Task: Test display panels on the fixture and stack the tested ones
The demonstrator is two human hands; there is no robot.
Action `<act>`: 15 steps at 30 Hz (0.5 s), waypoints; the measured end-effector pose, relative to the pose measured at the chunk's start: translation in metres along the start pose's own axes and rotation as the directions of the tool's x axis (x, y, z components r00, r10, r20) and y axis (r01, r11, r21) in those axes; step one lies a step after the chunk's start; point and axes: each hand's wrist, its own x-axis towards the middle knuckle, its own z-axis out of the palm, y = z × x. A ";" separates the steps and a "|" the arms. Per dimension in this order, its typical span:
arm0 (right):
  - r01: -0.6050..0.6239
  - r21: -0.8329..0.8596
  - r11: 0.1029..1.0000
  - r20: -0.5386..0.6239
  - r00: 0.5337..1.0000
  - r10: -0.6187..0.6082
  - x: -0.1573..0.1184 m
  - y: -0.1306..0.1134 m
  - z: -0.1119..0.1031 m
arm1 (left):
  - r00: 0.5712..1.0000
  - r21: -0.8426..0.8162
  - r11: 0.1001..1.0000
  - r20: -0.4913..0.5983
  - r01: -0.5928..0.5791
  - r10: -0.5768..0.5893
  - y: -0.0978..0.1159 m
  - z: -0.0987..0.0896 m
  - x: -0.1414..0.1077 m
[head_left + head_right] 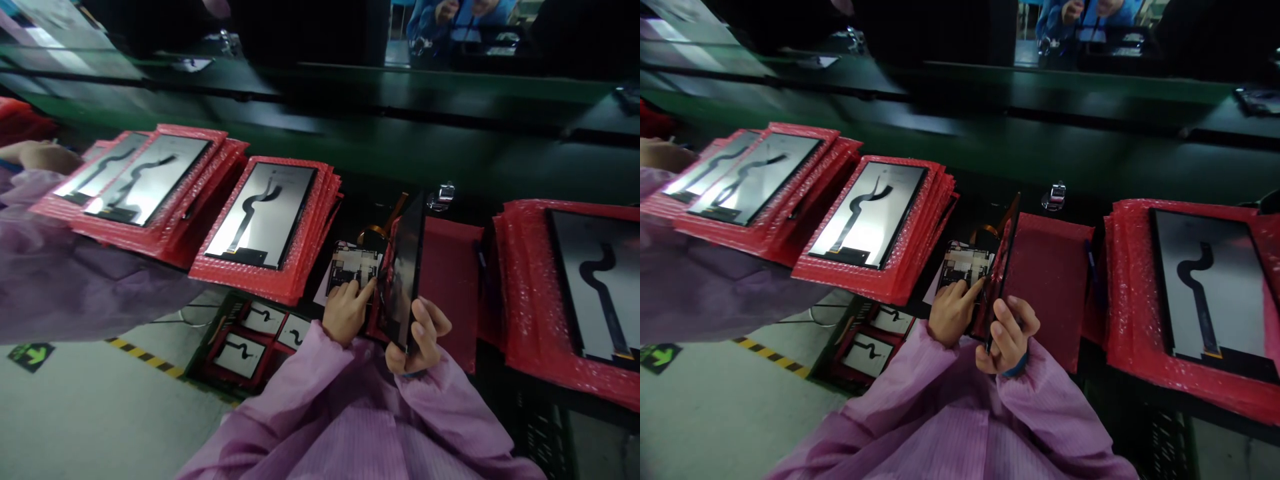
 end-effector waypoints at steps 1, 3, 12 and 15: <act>0.023 0.000 1.000 -0.139 0.990 -0.022 0.002 -0.001 0.000 | 1.000 -0.004 1.000 -0.015 -0.004 0.004 0.000 0.000 0.000; 0.049 -0.037 0.998 -0.424 0.904 -0.060 0.007 -0.005 0.000 | 0.999 -0.008 1.000 -0.034 -0.009 0.008 0.000 -0.001 0.000; 0.034 -0.046 0.998 -0.364 0.930 -0.048 0.002 -0.008 0.001 | 0.998 -0.025 1.000 -0.068 -0.010 0.008 0.001 0.000 0.000; 0.040 -0.098 0.994 -0.312 0.947 -0.069 0.015 -0.014 -0.002 | 0.997 -0.031 0.999 -0.072 -0.016 0.013 0.000 0.000 0.000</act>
